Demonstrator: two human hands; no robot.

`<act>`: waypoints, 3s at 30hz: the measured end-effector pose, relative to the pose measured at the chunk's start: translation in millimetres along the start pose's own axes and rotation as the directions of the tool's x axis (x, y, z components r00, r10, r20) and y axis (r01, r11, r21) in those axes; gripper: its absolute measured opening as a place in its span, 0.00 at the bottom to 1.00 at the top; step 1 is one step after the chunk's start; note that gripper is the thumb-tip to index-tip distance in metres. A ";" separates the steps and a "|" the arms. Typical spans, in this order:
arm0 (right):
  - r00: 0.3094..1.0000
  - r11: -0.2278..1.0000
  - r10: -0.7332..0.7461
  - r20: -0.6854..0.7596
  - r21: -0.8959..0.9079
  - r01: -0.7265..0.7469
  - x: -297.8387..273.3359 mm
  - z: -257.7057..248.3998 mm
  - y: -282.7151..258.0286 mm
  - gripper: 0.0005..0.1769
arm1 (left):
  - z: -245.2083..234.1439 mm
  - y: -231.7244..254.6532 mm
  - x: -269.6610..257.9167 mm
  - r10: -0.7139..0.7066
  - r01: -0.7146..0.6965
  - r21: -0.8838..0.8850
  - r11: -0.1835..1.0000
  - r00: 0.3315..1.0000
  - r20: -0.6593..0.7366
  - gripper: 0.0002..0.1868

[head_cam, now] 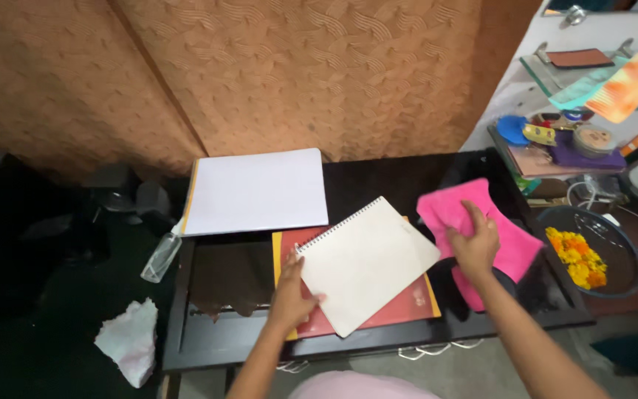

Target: The person wipes a dark wooden desk and drawers with a pink cloth, then wipes several notebooks and books with a white cloth. They move a pen holder and stack the cleaned items on the desk.

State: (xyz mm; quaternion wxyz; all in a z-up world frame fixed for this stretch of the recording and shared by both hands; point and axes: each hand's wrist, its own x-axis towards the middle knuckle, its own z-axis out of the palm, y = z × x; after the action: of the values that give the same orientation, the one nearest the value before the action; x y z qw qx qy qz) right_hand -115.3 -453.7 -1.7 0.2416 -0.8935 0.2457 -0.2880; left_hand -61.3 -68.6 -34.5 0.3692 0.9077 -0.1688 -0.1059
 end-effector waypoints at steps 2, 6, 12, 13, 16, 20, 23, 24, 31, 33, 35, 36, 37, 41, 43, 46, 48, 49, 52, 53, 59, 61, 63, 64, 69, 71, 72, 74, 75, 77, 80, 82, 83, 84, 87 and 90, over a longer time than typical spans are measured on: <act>0.973 0.981 -0.181 -0.146 0.040 0.188 -12.6 -7.6 -46.8 0.41 | -7.5 7.0 5.9 -0.034 0.033 0.076 0.997 0.999 -0.001 0.59; 0.935 0.937 -0.345 -0.079 -0.095 0.337 -43.2 -31.9 -142.3 0.44 | -12.4 9.1 16.5 -0.047 0.037 0.214 0.976 0.998 0.042 0.63; 0.880 0.889 -0.454 0.138 0.135 0.438 -105.4 -14.0 -221.2 0.47 | -7.8 0.1 11.9 -0.158 0.153 0.086 0.984 0.986 0.049 0.56; 0.855 0.921 -0.389 0.342 0.137 0.364 -115.5 -0.2 -226.6 0.46 | -6.7 -0.9 14.5 -0.197 0.197 0.007 0.980 0.979 0.060 0.54; 0.775 0.966 -0.232 0.588 0.042 0.257 -123.6 36.0 -201.5 0.43 | -10.1 -7.5 16.0 0.033 -0.025 0.182 0.983 0.999 -0.041 0.52; 0.855 0.871 -0.393 0.339 -0.160 0.464 -94.2 93.6 -108.2 0.44 | -12.6 3.8 19.6 -0.087 0.064 0.301 0.952 0.994 0.064 0.65; 0.943 0.873 -0.237 0.235 -0.374 0.312 -29.6 92.6 -5.5 0.42 | -20.2 14.0 22.8 -0.109 0.081 0.335 0.939 0.992 0.066 0.66; 0.955 0.872 -0.069 0.289 -0.447 0.198 -6.5 76.3 22.4 0.39 | -23.3 19.0 25.3 -0.142 0.106 0.351 0.930 0.987 0.079 0.65; 0.975 0.820 -0.134 0.178 -0.532 0.210 -11.9 -13.2 29.4 0.38 | -30.1 37.5 50.6 -0.267 0.250 0.320 0.914 0.964 0.011 0.56; 0.931 0.808 -0.360 0.060 -0.479 0.343 -34.7 -1.6 5.0 0.35 | -34.9 43.6 59.8 -0.279 0.255 0.376 0.891 0.960 0.011 0.55; 0.930 0.883 -0.346 0.127 -0.289 0.369 -62.3 21.4 -17.6 0.33 | -41.7 49.1 68.4 -0.299 0.249 0.425 0.870 0.953 0.055 0.53; 0.929 0.930 -0.281 0.242 -0.169 0.325 -79.4 29.8 -25.1 0.34 | -46.0 49.6 73.4 -0.312 0.240 0.446 0.863 0.945 0.096 0.52; 0.892 0.912 -0.344 0.293 -0.124 0.392 -94.2 42.5 -34.9 0.30 | -46.9 48.7 77.0 -0.323 0.229 0.462 0.857 0.937 0.135 0.51; 0.854 0.926 -0.281 0.438 -0.109 0.360 -118.0 52.4 -68.9 0.28 | -43.4 30.4 91.9 -0.144 0.092 0.192 0.977 0.949 0.281 0.37; 0.873 0.929 -0.341 0.349 -0.017 0.370 -98.7 34.0 -83.8 0.42 | -42.9 23.2 84.9 0.153 -0.103 -0.275 0.956 0.974 0.166 0.42; 0.867 0.880 -0.426 0.259 -0.106 0.464 -45.6 5.6 -116.3 0.64 | -62.7 46.8 76.1 0.067 -0.017 -0.249 0.968 0.979 0.194 0.26; 0.829 0.815 -0.506 0.239 -0.184 0.550 -4.3 -13.2 -132.1 0.70 | -92.8 70.6 71.8 0.172 -0.153 -0.147 0.977 0.976 0.130 0.24; 0.781 0.786 -0.545 0.304 -0.138 0.603 19.5 -18.4 -139.3 0.60 | -109.2 81.3 69.1 0.227 -0.219 -0.091 0.972 0.969 0.095 0.23; 0.660 0.777 -0.552 0.510 0.028 0.629 73.6 -28.3 -159.4 0.36 | -167.7 100.8 64.5 0.299 -0.299 0.065 0.952 0.954 0.009 0.23; 0.635 0.832 -0.477 0.608 0.080 0.549 81.6 -25.6 -170.1 0.31 | -187.5 103.1 64.4 0.320 -0.316 0.094 0.944 0.947 -0.030 0.23; 0.728 0.749 -0.661 0.185 0.220 0.625 95.6 5.4 -268.4 0.13 | -269.4 69.7 92.3 0.494 -0.389 0.350 0.852 0.819 -0.291 0.22; 0.715 0.715 -0.695 0.075 0.167 0.678 96.7 26.8 -293.2 0.13 | -278.8 37.6 115.3 0.520 -0.370 0.412 0.833 0.779 -0.350 0.25; 0.688 0.681 -0.726 0.014 0.156 0.715 86.4 60.3 -294.5 0.20 | -272.3 -5.4 141.8 0.603 -0.376 0.543 0.750 0.727 -0.328 0.26; 0.688 0.692 -0.722 0.072 0.088 0.717 76.6 83.2 -287.5 0.18 | -261.5 -30.9 152.7 0.638 -0.375 0.601 0.706 0.704 -0.311 0.27; 0.595 0.730 -0.373 0.711 -0.171 0.662 -17.0 197.0 -240.7 0.44 | -185.9 -139.2 147.0 0.248 -0.194 0.702 0.685 0.969 0.027 0.36; 0.617 0.793 -0.283 0.734 -0.183 0.581 -37.1 204.2 -232.6 0.47 | -172.6 -153.7 122.6 0.021 -0.086 0.619 0.781 0.994 0.111 0.42; 0.623 0.822 -0.233 0.747 -0.192 0.537 -42.5 203.4 -231.9 0.49 | -171.0 -155.8 115.1 0.053 -0.098 0.620 0.778 0.995 0.090 0.41; 0.652 0.803 -0.330 0.682 -0.160 0.574 -26.7 209.9 -236.8 0.48 | -177.0 -154.9 119.1 0.124 -0.137 0.616 0.776 0.990 0.065 0.41; 0.655 0.793 -0.370 0.659 -0.143 0.592 -29.4 209.9 -235.9 0.48 | -182.0 -156.2 122.2 0.148 -0.159 0.604 0.781 0.987 0.069 0.41; 0.666 0.827 -0.387 0.638 -0.080 0.557 -28.4 215.3 -237.2 0.48 | -189.7 -158.1 129.9 0.172 -0.183 0.584 0.791 0.982 0.075 0.41; 0.686 0.834 -0.471 0.555 0.026 0.551 -27.0 222.5 -237.7 0.43 | -193.9 -164.1 130.0 0.187 -0.199 0.565 0.801 0.979 0.080 0.40; 0.691 0.825 -0.516 0.507 0.078 0.559 -23.9 224.6 -235.7 0.38 | -194.5 -167.8 137.4 0.244 -0.228 0.564 0.794 0.969 0.049 0.37; 0.686 0.823 -0.524 0.505 0.094 0.560 -22.5 225.0 -232.9 0.36 | -193.2 -170.7 142.7 0.212 -0.211 0.564 0.799 0.975 0.065 0.37; 0.682 0.821 -0.533 0.502 0.111 0.560 -22.0 225.6 -228.4 0.34 | -190.7 -175.8 146.9 0.180 -0.194 0.564 0.803 0.980 0.081 0.36; 0.678 0.812 -0.529 0.510 0.073 0.579 -18.4 235.4 -209.4 0.31 | -168.6 -200.1 149.8 0.381 -0.301 0.646 0.701 0.925 0.018 0.35; 0.542 0.504 -0.698 0.468 -0.216 0.836 -14.2 255.3 -210.9 0.35 | -164.5 -209.2 174.8 0.466 -0.414 0.825 0.385 0.859 0.213 0.29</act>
State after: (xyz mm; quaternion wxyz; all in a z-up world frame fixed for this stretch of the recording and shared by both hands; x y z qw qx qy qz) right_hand 99.6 -210.6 -69.6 -0.0738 -0.9699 -0.1710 -0.1571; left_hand 199.5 108.8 -78.0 -0.1029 0.8931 -0.4222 0.1164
